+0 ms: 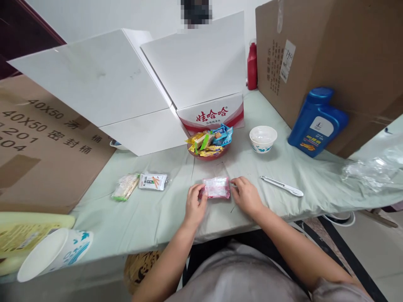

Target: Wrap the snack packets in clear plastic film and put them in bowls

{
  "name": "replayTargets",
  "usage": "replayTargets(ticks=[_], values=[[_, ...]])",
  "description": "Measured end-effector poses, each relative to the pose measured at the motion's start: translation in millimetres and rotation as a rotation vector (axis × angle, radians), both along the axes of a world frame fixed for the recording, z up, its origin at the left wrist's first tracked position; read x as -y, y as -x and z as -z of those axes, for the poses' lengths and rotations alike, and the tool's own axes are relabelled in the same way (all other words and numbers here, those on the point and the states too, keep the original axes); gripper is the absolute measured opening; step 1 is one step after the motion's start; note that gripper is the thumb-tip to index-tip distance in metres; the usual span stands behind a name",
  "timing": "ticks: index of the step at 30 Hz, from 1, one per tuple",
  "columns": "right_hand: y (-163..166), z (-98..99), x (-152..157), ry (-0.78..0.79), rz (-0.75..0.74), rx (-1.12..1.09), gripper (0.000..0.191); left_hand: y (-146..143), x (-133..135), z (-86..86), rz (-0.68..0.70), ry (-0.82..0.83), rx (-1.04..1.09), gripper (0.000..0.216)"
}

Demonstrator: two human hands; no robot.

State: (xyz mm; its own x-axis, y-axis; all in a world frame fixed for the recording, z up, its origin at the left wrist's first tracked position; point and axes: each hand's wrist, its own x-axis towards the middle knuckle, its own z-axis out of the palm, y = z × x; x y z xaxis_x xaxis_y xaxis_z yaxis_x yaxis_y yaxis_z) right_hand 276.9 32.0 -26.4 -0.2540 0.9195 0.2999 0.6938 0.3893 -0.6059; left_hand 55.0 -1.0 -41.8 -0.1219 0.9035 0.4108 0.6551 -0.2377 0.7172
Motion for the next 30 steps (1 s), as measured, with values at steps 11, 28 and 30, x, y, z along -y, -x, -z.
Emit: replayTargets(ticks=[11, 28, 30], values=[[-104.6, -11.6, -4.2, 0.027, 0.420, 0.632, 0.022, 0.4, -3.4, 5.3, 0.064, -0.056, -0.008, 0.030], [-23.6, -50.3, -5.6, 0.122, -0.040, 0.579, 0.030, 1.8, -3.0, 6.1, 0.064, -0.096, -0.054, 0.029], [-57.8, -42.7, -9.6, 0.144, 0.111, 0.626, 0.030, 1.9, -3.5, 6.4, 0.070, -0.113, -0.029, 0.028]])
